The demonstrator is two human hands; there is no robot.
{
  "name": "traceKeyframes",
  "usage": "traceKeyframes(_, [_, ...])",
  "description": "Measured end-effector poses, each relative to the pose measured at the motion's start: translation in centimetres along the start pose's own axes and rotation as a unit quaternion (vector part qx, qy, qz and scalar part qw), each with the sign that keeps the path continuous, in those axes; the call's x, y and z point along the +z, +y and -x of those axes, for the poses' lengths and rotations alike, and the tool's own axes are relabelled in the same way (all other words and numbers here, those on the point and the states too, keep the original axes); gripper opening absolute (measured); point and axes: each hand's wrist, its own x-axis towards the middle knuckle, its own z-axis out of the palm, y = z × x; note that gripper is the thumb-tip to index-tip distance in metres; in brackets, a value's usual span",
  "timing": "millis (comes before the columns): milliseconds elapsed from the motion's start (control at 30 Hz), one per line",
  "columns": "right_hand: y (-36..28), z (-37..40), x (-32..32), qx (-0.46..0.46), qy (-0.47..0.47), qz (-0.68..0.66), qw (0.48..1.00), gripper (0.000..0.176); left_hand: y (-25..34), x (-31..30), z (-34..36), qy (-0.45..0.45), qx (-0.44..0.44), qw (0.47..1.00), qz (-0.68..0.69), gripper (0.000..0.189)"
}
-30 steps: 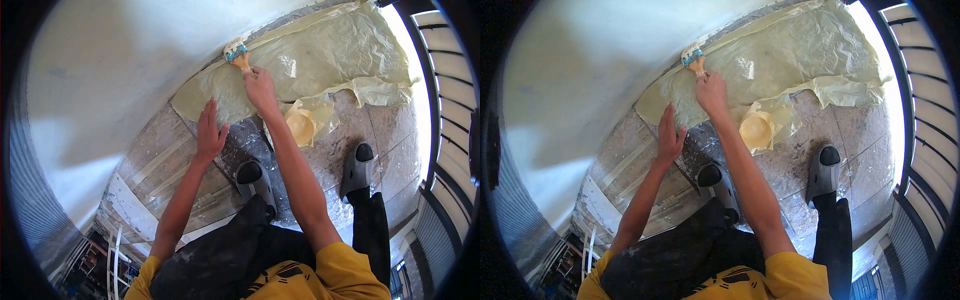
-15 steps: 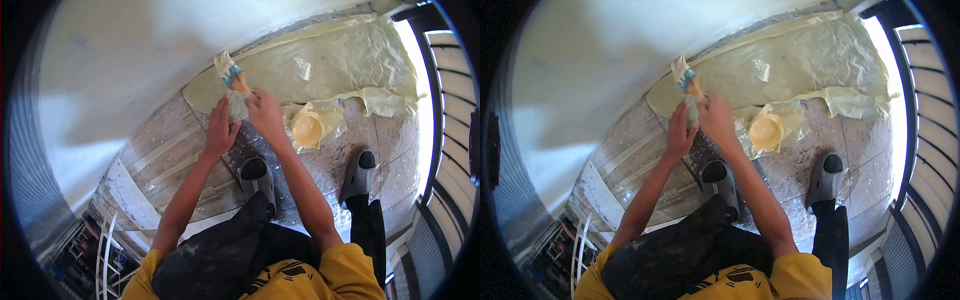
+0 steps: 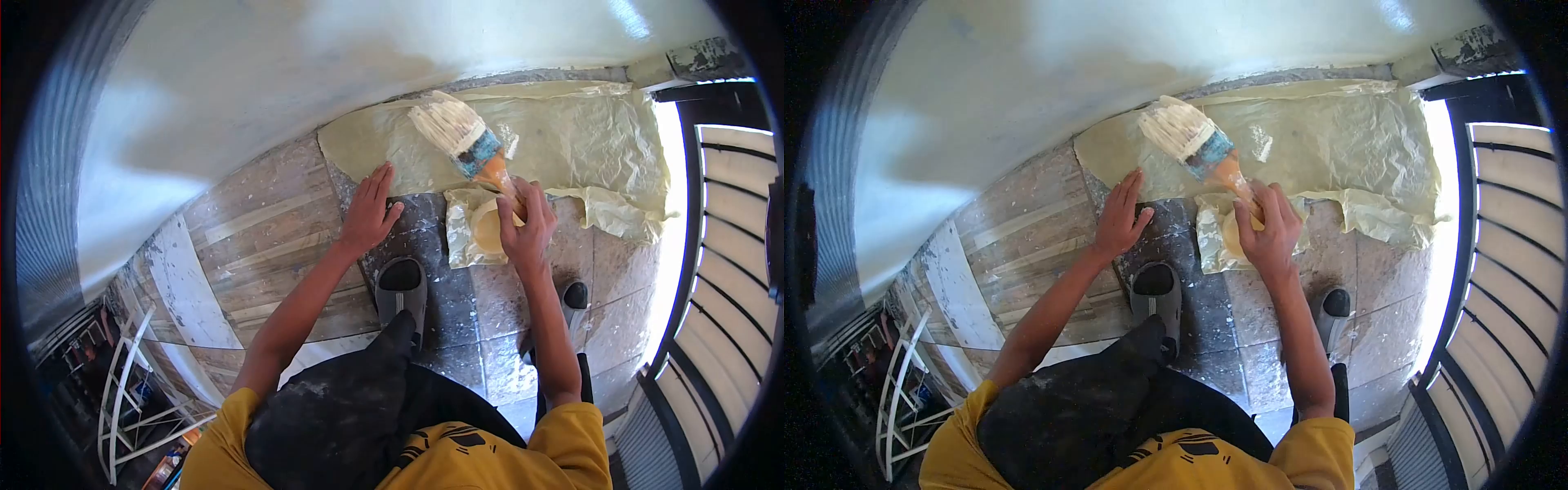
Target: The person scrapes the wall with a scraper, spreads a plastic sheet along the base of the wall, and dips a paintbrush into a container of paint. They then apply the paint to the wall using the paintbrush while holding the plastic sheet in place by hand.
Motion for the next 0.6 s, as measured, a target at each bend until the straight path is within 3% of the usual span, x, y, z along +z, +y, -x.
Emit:
traceKeyframes(133, [1.1, 0.2, -1.8, -0.055, 0.005, -0.005, 0.998, 0.028, 0.5, 0.2, -0.6, 0.009, 0.0, 1.0, 0.007, 0.072])
traceKeyframes(267, [2.2, 0.9, -3.5, -0.054, -0.02, 0.001, 0.998, 0.029, 1.0, 0.7, -0.7, 0.016, -0.001, 1.0, 0.003, 0.072])
traceKeyframes(467, [3.7, -0.1, -5.0, 0.007, -0.035, 0.026, 0.999, 0.027, 1.2, 1.1, -0.9, 0.028, -0.005, 1.0, 0.012, 0.072])
traceKeyframes(533, [4.1, -0.6, -5.0, 0.099, -0.045, 0.053, 0.993, 0.029, 1.2, 1.3, -0.7, 0.024, -0.009, 1.0, 0.012, 0.071])
traceKeyframes(600, [4.9, -1.4, -3.8, 0.131, -0.046, 0.063, 0.988, 0.029, 1.2, 1.4, -0.9, 0.028, -0.012, 1.0, 0.003, 0.07])
